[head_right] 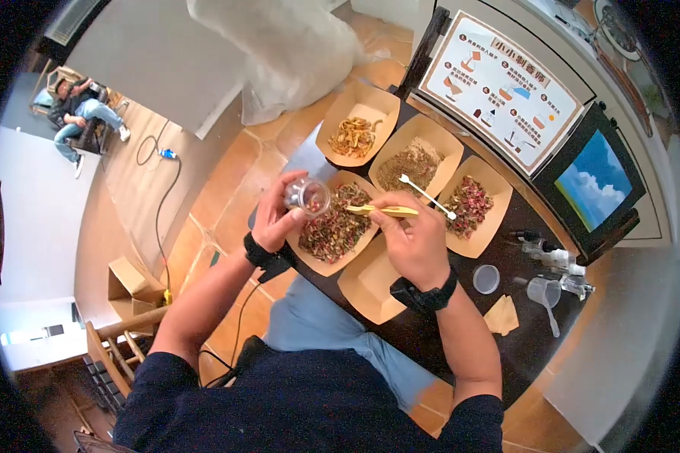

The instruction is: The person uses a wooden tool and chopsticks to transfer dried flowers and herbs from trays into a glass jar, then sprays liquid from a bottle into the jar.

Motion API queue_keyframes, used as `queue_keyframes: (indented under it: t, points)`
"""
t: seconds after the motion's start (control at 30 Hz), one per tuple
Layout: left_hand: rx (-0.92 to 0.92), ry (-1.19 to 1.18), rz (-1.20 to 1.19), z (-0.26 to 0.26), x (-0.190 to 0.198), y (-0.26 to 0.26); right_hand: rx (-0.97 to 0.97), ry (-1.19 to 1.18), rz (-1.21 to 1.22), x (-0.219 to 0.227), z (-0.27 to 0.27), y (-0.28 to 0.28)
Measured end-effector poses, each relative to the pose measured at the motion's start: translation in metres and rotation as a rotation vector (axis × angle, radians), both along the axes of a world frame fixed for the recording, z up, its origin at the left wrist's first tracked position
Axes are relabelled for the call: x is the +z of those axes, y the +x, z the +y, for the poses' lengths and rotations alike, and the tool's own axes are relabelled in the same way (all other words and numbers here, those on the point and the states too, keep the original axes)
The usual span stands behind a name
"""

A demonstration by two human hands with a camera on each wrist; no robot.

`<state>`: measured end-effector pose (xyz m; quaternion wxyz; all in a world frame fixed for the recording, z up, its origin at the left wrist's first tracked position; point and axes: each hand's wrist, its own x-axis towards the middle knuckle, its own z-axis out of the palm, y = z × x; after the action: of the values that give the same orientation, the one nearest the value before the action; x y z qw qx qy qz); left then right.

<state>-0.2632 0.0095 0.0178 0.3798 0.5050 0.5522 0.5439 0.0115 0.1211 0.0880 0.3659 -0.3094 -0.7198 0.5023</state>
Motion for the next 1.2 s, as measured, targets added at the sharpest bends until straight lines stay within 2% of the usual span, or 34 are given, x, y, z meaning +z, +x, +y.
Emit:
queue_keyframes:
  t: [0.07,0.2,0.37,0.47,0.57,0.77,1.0,1.1,1.2]
  points:
    - [-0.006,-0.006,0.003,0.001,0.001,-0.001,-0.034,-0.009,0.103,-0.007,0.001,0.000]
    - [-0.018,-0.031,-0.087,-0.001,-0.008,0.002,-0.046,0.007,0.083,-0.010,0.010,0.008]
    - [-0.045,-0.022,-0.117,-0.001,-0.002,0.000,-0.049,-0.167,0.128,-0.014,0.012,0.009]
    - [-0.048,-0.019,-0.185,0.001,-0.006,0.002,-0.089,-0.046,0.085,-0.009,0.014,0.012]
    - [-0.044,-0.014,-0.144,0.000,-0.007,0.001,-0.150,0.052,0.102,-0.004,0.014,0.010]
    - [-0.044,-0.012,-0.154,0.000,-0.005,0.003,-0.013,0.010,0.067,-0.004,0.008,0.007]
    - [-0.032,-0.022,-0.165,0.001,-0.007,0.003,-0.064,0.029,0.100,-0.015,0.004,0.003]
    - [-0.034,-0.010,-0.151,0.001,-0.010,0.000,-0.102,0.026,0.047,-0.001,0.008,0.009]
    - [-0.037,-0.030,-0.161,0.001,-0.009,0.001,-0.095,-0.094,0.099,-0.008,0.011,0.009]
